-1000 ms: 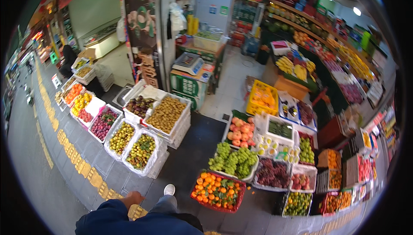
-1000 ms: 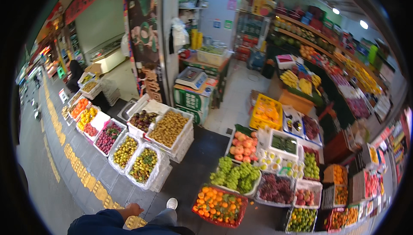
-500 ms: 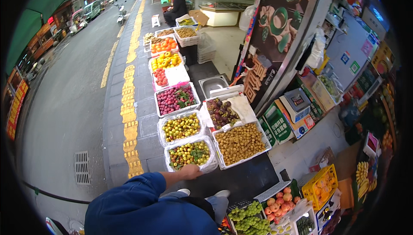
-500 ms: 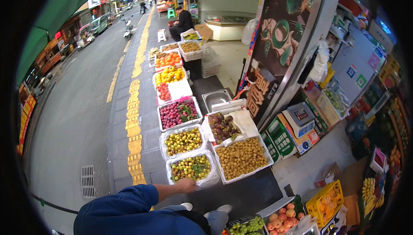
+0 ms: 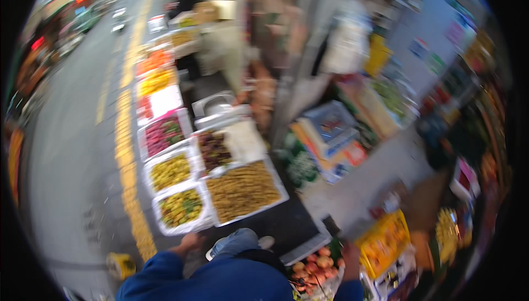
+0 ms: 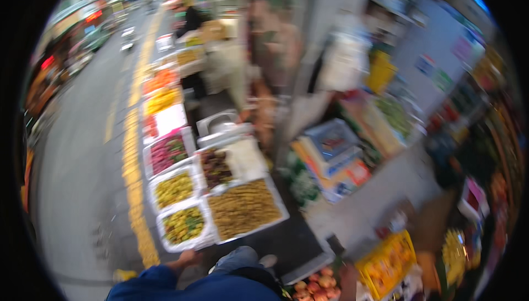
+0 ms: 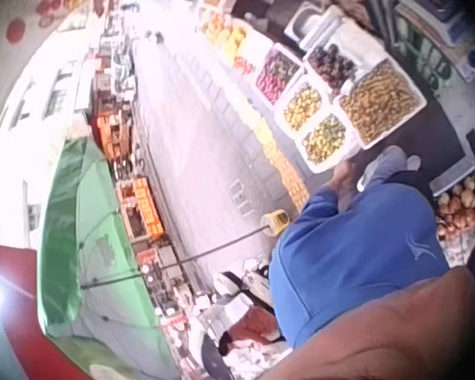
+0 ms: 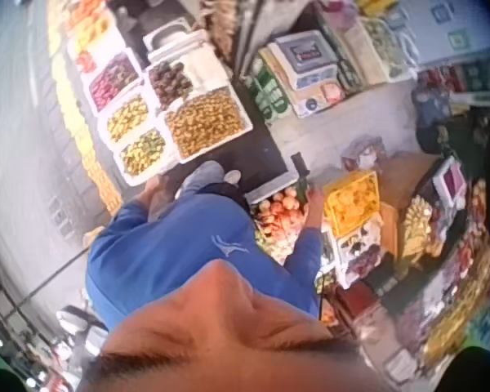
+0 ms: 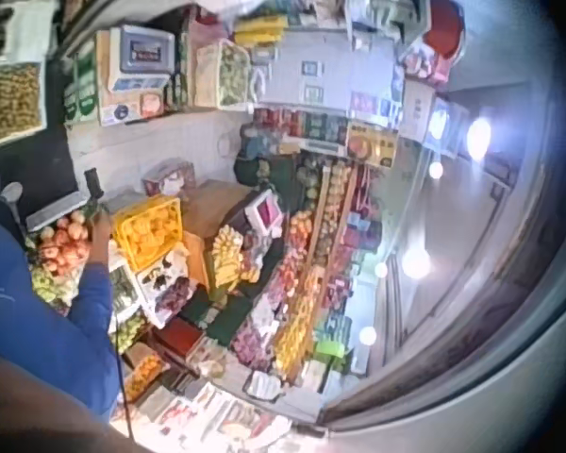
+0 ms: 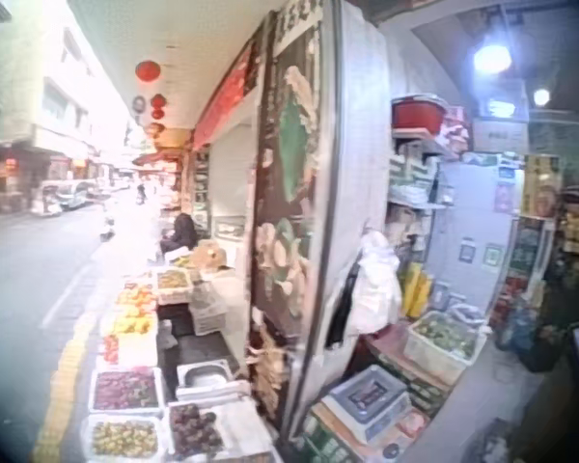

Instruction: The person selects multiple oranges from a crate, then moves to another crate and selects several persimmons. The person places the persimmons into a plastic bag and weighs them on a scale.

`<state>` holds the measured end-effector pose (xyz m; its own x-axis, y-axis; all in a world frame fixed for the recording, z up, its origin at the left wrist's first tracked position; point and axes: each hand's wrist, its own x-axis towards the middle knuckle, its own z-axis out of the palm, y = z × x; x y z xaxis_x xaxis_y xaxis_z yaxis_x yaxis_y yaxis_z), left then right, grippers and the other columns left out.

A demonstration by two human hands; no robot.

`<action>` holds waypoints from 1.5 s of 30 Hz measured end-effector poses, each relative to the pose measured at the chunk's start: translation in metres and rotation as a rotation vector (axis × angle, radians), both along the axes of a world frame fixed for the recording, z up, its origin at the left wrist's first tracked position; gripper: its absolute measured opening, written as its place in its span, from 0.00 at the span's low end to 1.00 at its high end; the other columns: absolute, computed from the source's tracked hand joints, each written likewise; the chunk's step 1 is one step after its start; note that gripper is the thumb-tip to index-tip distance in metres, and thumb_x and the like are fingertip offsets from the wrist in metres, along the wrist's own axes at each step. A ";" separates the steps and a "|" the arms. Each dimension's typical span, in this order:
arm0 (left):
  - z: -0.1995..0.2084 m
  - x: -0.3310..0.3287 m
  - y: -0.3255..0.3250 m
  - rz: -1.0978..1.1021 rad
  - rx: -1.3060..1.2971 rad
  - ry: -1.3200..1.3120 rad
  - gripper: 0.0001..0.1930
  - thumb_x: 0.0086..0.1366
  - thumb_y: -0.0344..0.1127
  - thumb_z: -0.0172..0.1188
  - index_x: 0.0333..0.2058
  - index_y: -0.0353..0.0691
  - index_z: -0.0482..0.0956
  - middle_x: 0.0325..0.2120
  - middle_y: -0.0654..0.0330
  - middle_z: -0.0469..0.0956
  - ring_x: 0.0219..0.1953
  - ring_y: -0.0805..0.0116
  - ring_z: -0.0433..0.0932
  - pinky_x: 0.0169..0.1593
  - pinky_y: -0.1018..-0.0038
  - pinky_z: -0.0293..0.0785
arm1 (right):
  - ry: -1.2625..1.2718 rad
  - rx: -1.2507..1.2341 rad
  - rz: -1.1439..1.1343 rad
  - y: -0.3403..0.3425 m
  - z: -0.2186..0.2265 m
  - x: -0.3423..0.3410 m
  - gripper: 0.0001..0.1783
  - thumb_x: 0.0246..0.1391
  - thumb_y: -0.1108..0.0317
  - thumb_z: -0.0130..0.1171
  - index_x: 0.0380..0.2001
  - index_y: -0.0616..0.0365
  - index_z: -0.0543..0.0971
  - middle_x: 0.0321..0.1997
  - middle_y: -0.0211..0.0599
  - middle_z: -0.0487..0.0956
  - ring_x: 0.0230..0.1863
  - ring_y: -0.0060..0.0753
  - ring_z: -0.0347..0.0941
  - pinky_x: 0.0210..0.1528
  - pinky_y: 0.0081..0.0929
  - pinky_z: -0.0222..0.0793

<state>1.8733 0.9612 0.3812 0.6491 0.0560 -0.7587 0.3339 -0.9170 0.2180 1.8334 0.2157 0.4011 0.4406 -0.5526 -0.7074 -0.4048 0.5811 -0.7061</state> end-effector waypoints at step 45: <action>0.718 0.947 -0.831 -0.417 0.492 -1.763 0.12 0.67 0.43 0.61 0.37 0.39 0.83 0.44 0.54 0.79 0.51 0.53 0.75 0.54 0.59 0.75 | -0.809 -0.687 1.239 -0.397 0.191 0.757 0.22 0.65 0.58 0.60 0.55 0.61 0.80 0.39 0.44 0.83 0.39 0.36 0.80 0.42 0.35 0.76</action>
<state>2.8198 0.1306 1.0996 0.5928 -0.3141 0.7416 -0.1830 -0.9492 -0.2558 2.5901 -0.1810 0.5916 0.9428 0.3064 0.1314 0.2253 -0.2950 -0.9285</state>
